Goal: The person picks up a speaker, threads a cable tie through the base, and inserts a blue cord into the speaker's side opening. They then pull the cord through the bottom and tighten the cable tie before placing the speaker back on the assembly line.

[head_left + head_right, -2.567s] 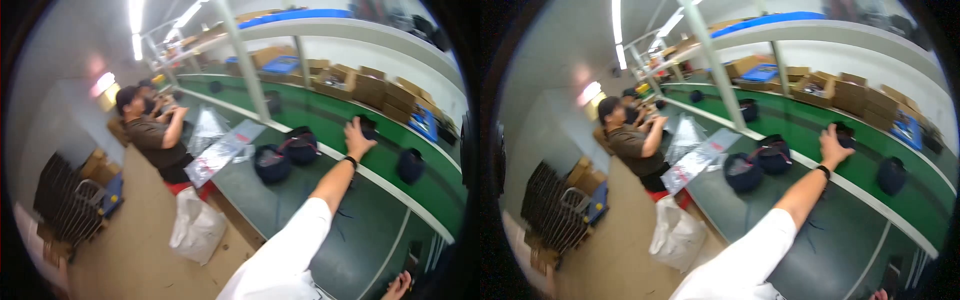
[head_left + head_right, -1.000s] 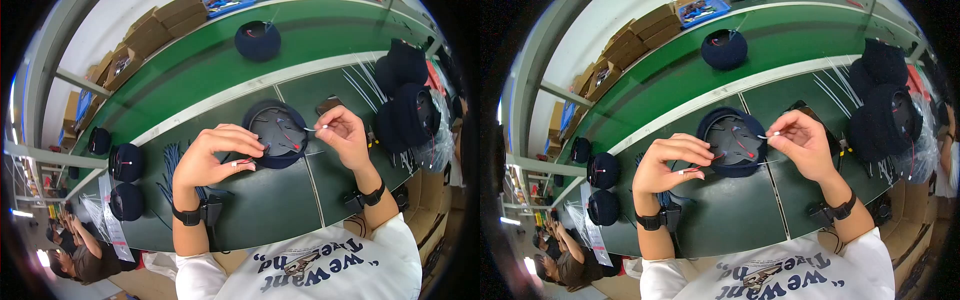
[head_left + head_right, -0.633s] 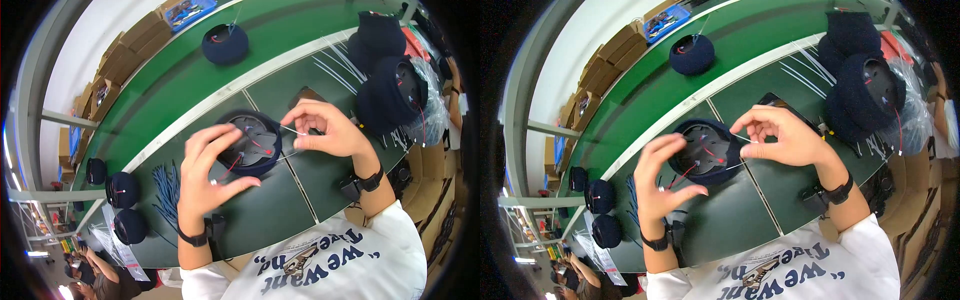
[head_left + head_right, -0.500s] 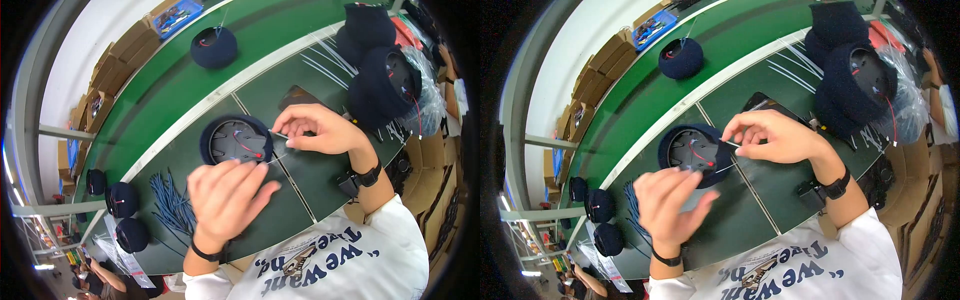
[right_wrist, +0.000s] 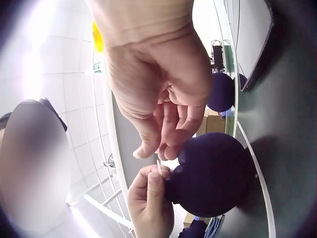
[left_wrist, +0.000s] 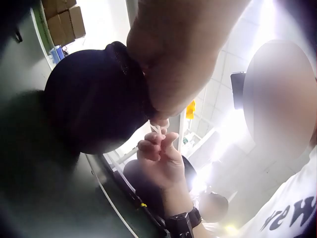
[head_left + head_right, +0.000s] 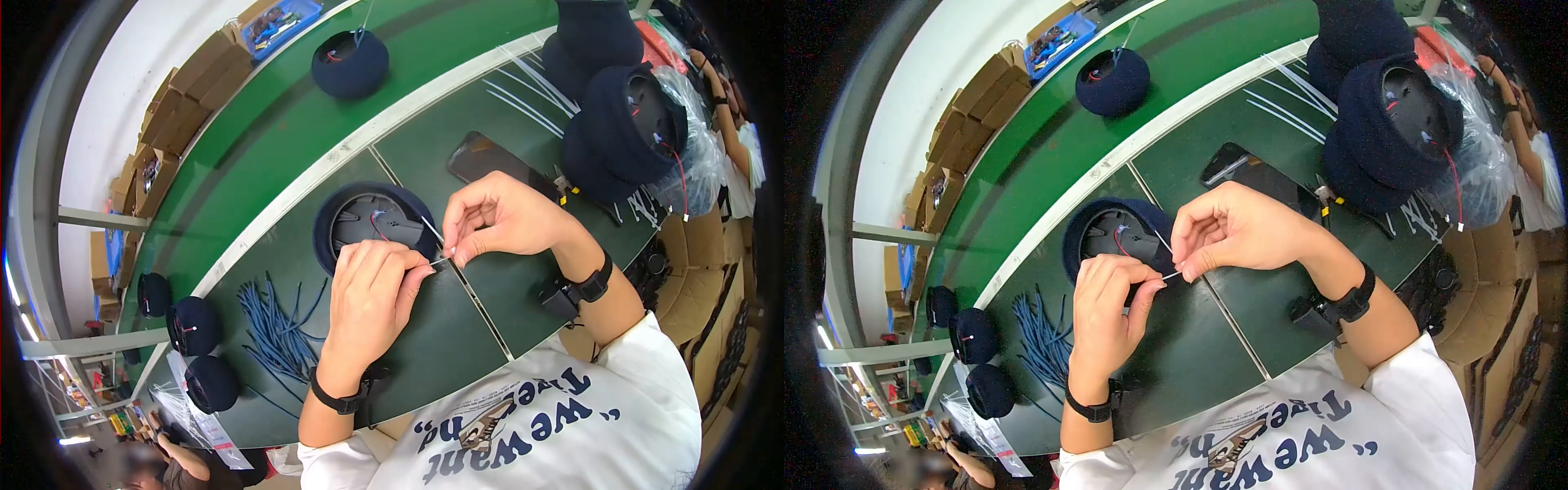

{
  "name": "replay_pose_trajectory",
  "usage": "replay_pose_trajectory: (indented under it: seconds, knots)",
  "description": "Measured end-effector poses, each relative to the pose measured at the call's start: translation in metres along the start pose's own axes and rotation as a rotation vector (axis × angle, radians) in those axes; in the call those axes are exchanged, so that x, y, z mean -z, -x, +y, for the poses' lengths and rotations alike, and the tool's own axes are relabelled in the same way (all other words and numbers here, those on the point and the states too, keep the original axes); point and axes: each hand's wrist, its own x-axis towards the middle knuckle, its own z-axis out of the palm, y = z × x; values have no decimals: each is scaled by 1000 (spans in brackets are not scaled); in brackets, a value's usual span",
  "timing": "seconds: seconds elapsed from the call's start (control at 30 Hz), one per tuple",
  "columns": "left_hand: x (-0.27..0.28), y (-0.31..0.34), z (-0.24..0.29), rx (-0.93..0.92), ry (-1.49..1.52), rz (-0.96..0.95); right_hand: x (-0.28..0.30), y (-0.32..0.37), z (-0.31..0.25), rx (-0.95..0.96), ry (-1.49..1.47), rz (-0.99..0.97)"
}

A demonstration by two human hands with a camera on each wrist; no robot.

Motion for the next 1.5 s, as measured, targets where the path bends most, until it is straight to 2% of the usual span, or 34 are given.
replay_pose_trajectory:
  seconds: [0.77, 0.97, 1.07, 1.1, 1.3, 1.43, 1.5]
  knots:
    - [3, 2, -5, -9, 48, 3, -7, -3, 2, 45, 37, -19]
    - [1, 1, -5, -4, 63, 29, -19, -6, 6, 70, -16, 39]
    - [2, -3, 0, -41, 98, 113, -18, -6, 10, 56, -3, 44]
    - [3, -4, -3, -132, 56, 130, -18, -7, 12, 74, 12, 44]
    - [-7, 7, -12, -357, -148, 192, -18, -7, 9, 174, 162, 60]
    - [-4, 7, -12, -359, -244, 249, -3, 9, -18, 276, 513, 114]
    - [-4, 9, -12, -334, -277, 250, 6, 23, -16, 263, 384, 108]
